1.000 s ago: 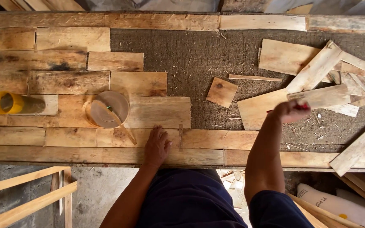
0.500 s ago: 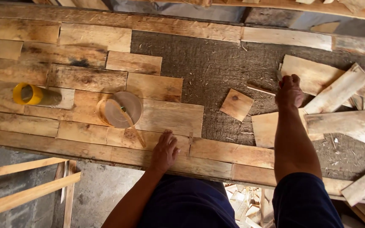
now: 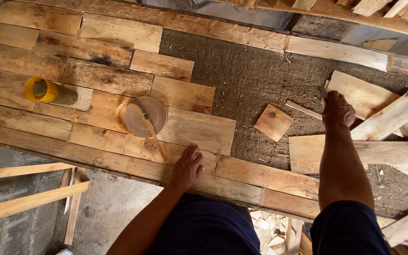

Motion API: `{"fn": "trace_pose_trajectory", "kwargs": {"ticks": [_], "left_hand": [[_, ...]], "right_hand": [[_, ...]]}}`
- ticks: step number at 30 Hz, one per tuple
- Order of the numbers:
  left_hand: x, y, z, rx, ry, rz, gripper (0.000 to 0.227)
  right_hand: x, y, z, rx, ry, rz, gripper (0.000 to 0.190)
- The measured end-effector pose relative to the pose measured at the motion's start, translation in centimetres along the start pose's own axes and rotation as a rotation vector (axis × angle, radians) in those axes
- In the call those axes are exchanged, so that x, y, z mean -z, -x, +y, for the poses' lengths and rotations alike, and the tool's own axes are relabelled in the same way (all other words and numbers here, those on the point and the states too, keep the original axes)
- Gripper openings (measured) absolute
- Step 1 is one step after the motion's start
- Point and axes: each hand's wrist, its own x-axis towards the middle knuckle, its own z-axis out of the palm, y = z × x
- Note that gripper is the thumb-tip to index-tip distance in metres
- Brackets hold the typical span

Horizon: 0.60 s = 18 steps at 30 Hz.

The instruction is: Install and fit thin wood planks onto a dark surface, using a utility knife to trim pieces for a precise fit.

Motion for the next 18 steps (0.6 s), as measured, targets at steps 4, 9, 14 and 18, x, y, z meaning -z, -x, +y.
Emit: {"fn": "trace_pose_trajectory", "kwargs": {"ticks": [4, 9, 14, 18], "left_hand": [[-0.3, 0.1, -0.3, -0.006, -0.003, -0.010, 0.039], [-0.1, -0.1, -0.2, -0.027, 0.003, 0.006, 0.041], [0.1, -0.3, 0.1, -0.025, -0.014, -0.013, 0.041], [0.2, -0.5, 0.4, -0.017, -0.030, -0.018, 0.041]], "right_hand": [[-1.0, -0.2, 0.4, -0.004, -0.009, 0.052, 0.028], [-2.7, 0.4, 1.8, 0.118, -0.077, 0.446, 0.016], [-2.0, 3.1, 1.4, 0.098, -0.262, 0.701, 0.010], [-3.2, 5.1, 0.2, 0.073, -0.445, 0.892, 0.010]]}}
